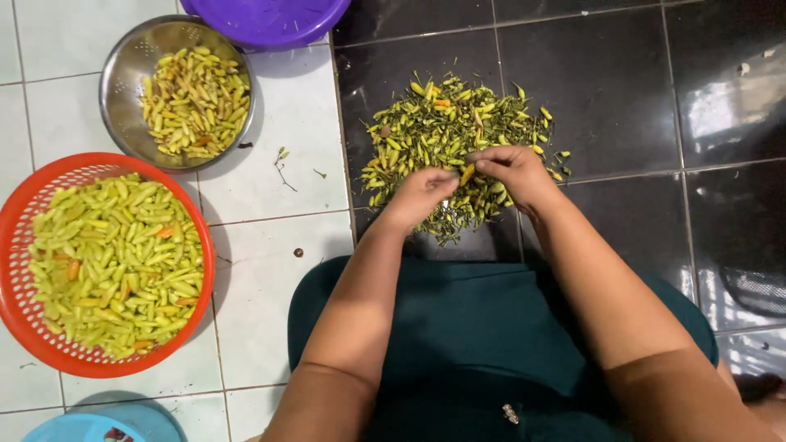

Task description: Removing stems from small green chili peppers and placing them in a basket.

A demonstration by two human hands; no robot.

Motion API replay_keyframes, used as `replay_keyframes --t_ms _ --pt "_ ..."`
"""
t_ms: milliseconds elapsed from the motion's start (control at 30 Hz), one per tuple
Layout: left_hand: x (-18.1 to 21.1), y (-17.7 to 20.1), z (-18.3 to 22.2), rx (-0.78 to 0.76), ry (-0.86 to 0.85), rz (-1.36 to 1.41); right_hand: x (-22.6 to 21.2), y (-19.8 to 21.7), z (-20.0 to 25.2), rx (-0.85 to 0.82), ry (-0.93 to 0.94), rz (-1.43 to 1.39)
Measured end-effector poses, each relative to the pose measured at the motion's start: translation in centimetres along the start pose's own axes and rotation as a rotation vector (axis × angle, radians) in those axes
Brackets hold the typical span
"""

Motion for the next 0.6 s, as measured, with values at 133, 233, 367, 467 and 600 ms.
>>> replay_keyframes --t_ms 133,233,367,467,600 --pt "-0.9 -0.6 -0.2 -0.042 0.028 0.137 -0.8 -1.5 0.5 -0.042 0.068 -0.013" --pt "-1.0 -0.3 -0.6 -0.025 -0.020 0.247 -0.8 -1.5 0.7 -0.028 0.044 -0.030" --pt "-1.1 -0.4 -0.8 -0.030 -0.021 0.239 -0.4 -0.9 0.3 -0.028 0.029 0.041" --pt "-1.1 -0.5 -0.8 -0.031 -0.029 0.205 -0.4 -0.4 0.6 -0.036 0.022 0.114" --pt "-0.8 0.2 -1.1 0.019 -0.199 0.007 0.4 -1.1 0.9 -0.096 -0.090 0.086"
Point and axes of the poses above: each hand's wrist, its own z-axis away from the middle knuckle, its own y-axis out of the back of the hand, x = y × z, the point moved 6 cm from there along -z, towards the middle knuckle, and after that the axes turned 11 degrees about x, right-handed, at the moved point
